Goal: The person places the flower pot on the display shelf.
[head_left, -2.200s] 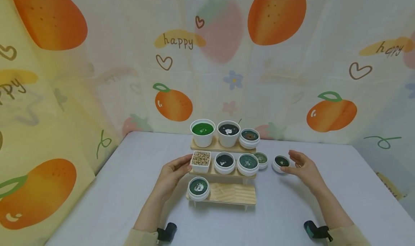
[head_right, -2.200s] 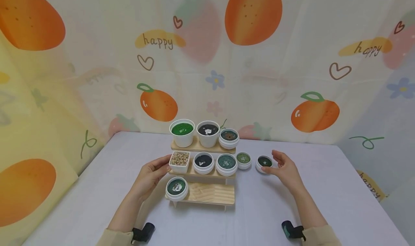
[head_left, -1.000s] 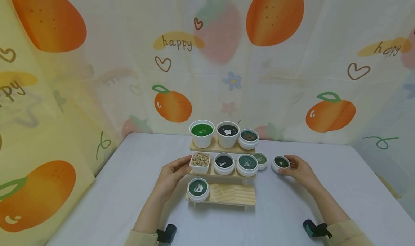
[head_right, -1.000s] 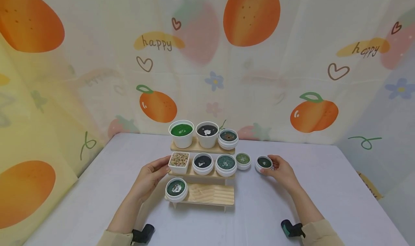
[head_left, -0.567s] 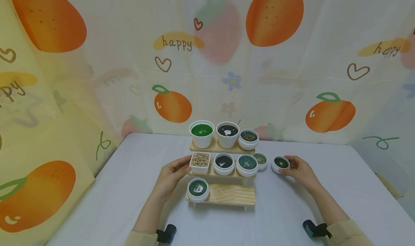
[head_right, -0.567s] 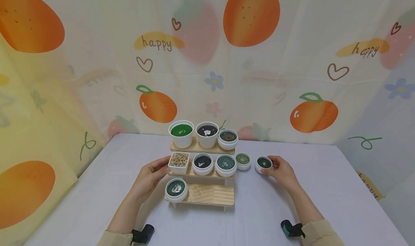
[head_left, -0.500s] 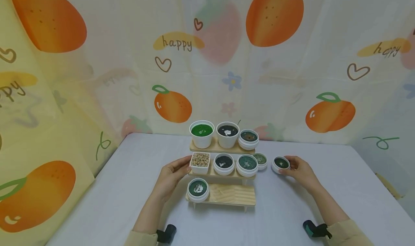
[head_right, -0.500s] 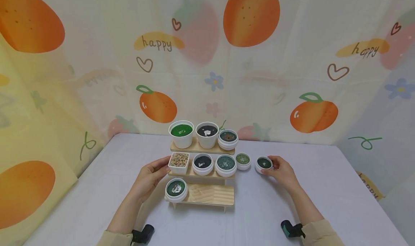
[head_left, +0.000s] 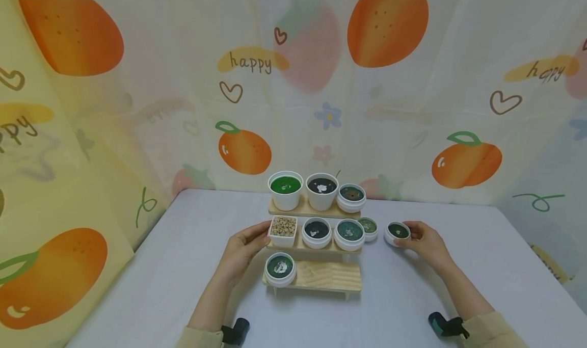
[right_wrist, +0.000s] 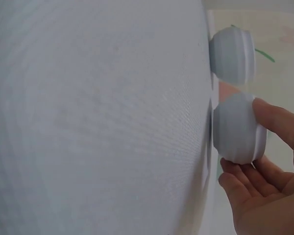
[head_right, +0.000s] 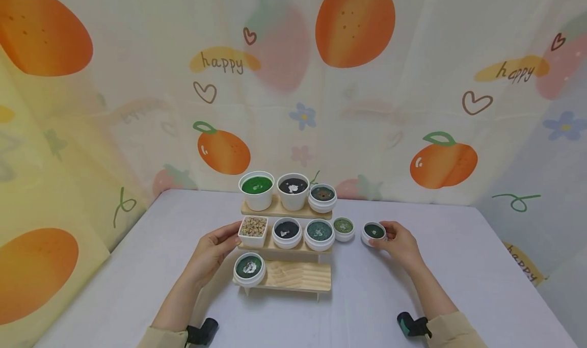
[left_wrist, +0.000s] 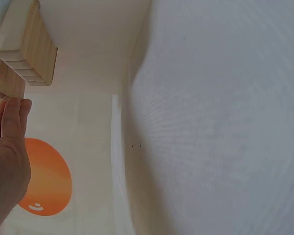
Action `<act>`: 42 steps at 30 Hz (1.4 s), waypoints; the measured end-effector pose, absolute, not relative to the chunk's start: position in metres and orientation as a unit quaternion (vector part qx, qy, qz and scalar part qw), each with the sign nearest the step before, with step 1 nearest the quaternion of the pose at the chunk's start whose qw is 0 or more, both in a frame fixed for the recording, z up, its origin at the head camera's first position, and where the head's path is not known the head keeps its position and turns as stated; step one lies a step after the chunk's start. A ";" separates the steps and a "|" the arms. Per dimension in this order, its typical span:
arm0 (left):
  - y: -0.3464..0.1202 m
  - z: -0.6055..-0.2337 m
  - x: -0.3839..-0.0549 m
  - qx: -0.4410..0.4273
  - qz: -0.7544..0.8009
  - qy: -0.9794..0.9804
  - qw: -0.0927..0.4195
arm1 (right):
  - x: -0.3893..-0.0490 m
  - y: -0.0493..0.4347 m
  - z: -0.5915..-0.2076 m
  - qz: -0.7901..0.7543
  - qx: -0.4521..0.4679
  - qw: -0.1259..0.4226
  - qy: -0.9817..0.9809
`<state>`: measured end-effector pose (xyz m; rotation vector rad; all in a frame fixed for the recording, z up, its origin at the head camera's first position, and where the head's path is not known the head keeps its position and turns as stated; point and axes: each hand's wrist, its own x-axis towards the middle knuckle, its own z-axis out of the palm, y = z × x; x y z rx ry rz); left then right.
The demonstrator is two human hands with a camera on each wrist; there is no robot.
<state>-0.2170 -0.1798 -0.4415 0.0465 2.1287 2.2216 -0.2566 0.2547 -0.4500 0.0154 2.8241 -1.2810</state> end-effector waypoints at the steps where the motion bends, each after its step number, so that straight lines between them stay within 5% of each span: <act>1: -0.180 -0.442 -0.217 0.020 0.723 0.690 0.029 | -0.257 0.255 -0.450 -0.412 0.006 0.017 0.911; 16: -0.178 -0.440 -0.218 0.000 0.718 0.695 0.045 | -0.256 0.254 -0.437 -0.411 0.011 -0.034 0.911; 42: -0.180 -0.440 -0.218 0.004 0.723 0.689 0.046 | -0.216 0.228 -0.384 -0.508 -0.015 -0.041 0.860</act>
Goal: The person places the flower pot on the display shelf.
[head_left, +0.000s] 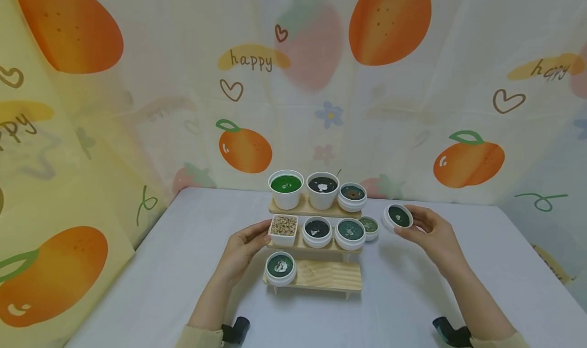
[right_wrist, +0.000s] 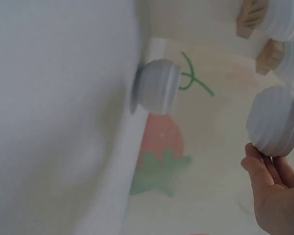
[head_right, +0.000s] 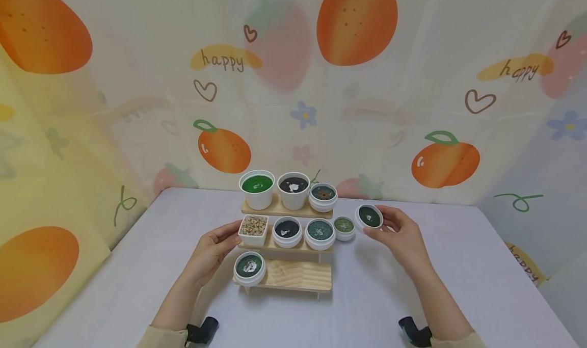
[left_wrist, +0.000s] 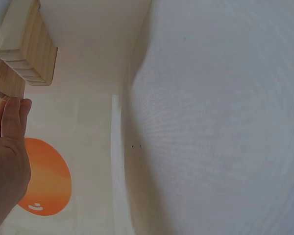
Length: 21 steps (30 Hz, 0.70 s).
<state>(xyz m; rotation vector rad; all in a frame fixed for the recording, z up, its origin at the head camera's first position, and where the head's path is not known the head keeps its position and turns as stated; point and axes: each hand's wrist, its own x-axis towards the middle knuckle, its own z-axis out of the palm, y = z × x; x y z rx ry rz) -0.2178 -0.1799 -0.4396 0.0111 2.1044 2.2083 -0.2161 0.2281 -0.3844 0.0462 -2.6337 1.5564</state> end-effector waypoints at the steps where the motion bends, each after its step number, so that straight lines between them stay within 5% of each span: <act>1: -0.180 -0.440 -0.218 0.007 0.723 0.690 0.046 | -0.214 0.226 -0.382 0.515 0.020 0.041 -0.856; 21: -0.179 -0.439 -0.217 0.011 0.722 0.691 0.040 | -0.177 0.194 -0.351 0.533 0.106 0.049 -0.838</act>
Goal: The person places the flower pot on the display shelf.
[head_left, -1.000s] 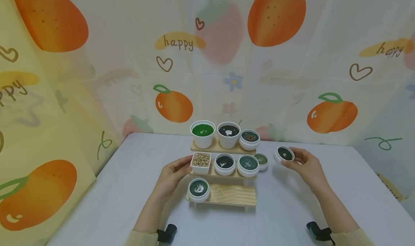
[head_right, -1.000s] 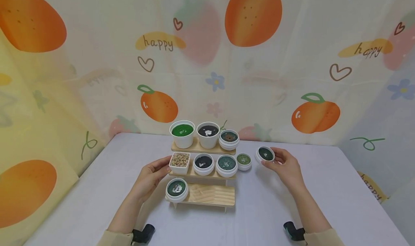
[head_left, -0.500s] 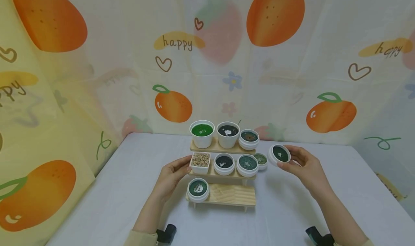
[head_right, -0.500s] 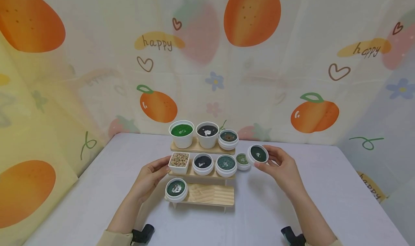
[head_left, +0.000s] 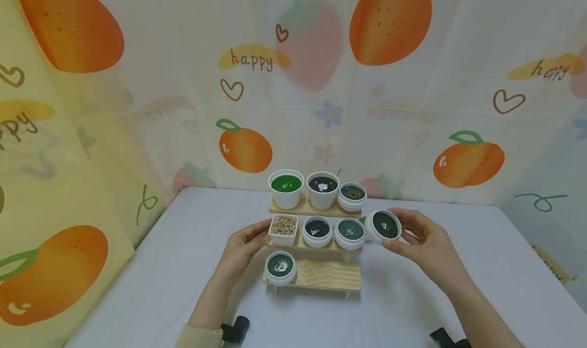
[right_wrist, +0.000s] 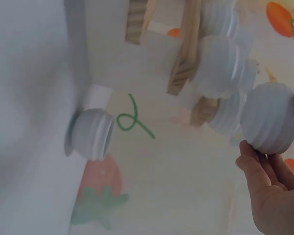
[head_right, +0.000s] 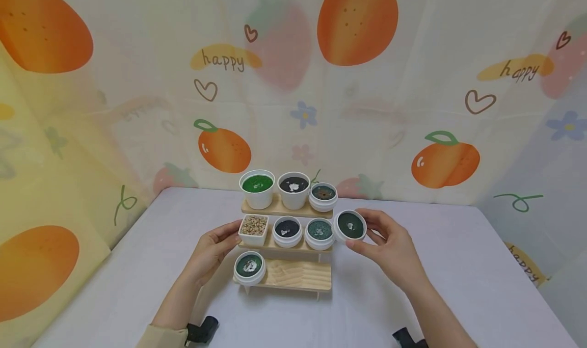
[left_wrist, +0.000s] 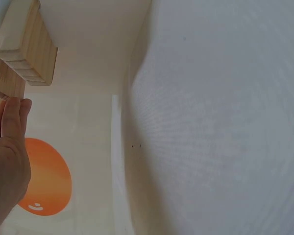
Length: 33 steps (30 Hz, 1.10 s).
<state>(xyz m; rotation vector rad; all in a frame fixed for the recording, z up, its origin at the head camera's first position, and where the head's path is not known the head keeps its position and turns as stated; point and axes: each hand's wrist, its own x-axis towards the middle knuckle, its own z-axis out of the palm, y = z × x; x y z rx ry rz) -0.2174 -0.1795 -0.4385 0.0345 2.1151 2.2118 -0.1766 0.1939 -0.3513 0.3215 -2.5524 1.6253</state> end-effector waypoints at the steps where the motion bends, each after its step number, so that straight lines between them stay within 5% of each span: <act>1: -0.180 -0.438 -0.217 0.011 0.721 0.691 0.041 | -0.175 0.192 -0.350 0.532 0.109 0.048 -0.838; 33: -0.180 -0.437 -0.216 0.016 0.719 0.693 0.046 | -0.141 0.126 -0.371 0.548 0.213 -0.017 -0.809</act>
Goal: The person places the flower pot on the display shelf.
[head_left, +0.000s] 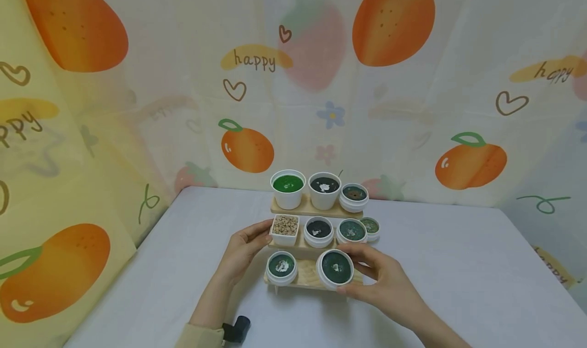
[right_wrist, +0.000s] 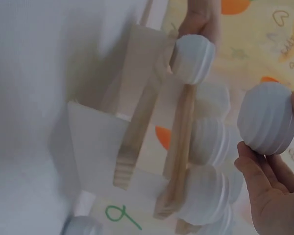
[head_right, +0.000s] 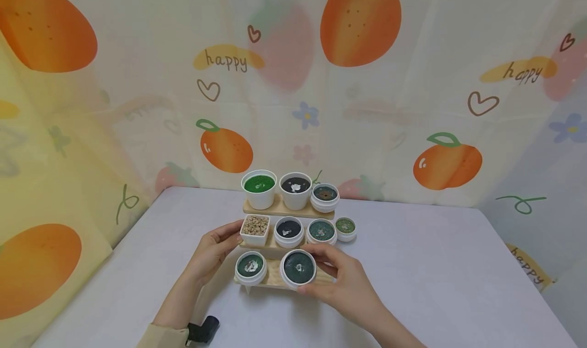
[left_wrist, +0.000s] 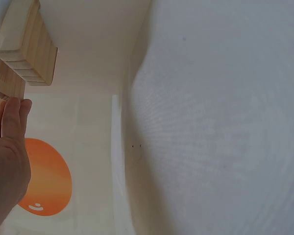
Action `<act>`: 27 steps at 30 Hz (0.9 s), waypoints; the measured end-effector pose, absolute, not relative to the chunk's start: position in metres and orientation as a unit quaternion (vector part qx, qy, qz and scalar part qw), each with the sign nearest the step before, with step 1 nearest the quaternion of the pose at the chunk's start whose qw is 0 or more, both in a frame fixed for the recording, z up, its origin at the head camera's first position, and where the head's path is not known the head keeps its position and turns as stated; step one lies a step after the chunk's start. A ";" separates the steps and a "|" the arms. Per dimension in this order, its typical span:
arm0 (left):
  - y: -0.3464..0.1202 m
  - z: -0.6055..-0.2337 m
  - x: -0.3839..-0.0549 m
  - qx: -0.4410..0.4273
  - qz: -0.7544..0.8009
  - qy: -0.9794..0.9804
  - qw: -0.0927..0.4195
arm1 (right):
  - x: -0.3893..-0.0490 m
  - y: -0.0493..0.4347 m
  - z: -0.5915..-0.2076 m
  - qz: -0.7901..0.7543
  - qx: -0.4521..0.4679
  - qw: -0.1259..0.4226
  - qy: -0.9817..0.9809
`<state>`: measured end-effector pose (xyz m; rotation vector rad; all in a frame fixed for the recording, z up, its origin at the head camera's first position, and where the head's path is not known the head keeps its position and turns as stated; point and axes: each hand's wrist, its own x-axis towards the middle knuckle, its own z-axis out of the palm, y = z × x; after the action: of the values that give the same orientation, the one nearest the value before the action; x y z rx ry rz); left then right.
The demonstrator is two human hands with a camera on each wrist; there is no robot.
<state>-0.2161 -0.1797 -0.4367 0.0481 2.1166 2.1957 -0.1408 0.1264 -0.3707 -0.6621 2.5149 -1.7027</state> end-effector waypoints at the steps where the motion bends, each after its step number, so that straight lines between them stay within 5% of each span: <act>1: -0.180 -0.437 -0.216 0.016 0.719 0.693 0.046 | -0.141 0.125 -0.372 -0.550 -0.218 0.016 0.806; 27: -0.180 -0.439 -0.217 0.010 0.723 0.689 0.041 | -0.155 0.097 -0.408 -0.562 -0.158 0.045 0.810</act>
<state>-0.2172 -0.1798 -0.4390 0.0313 2.1114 2.2145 -0.1546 0.0966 -0.4078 -0.4815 2.4755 -1.7180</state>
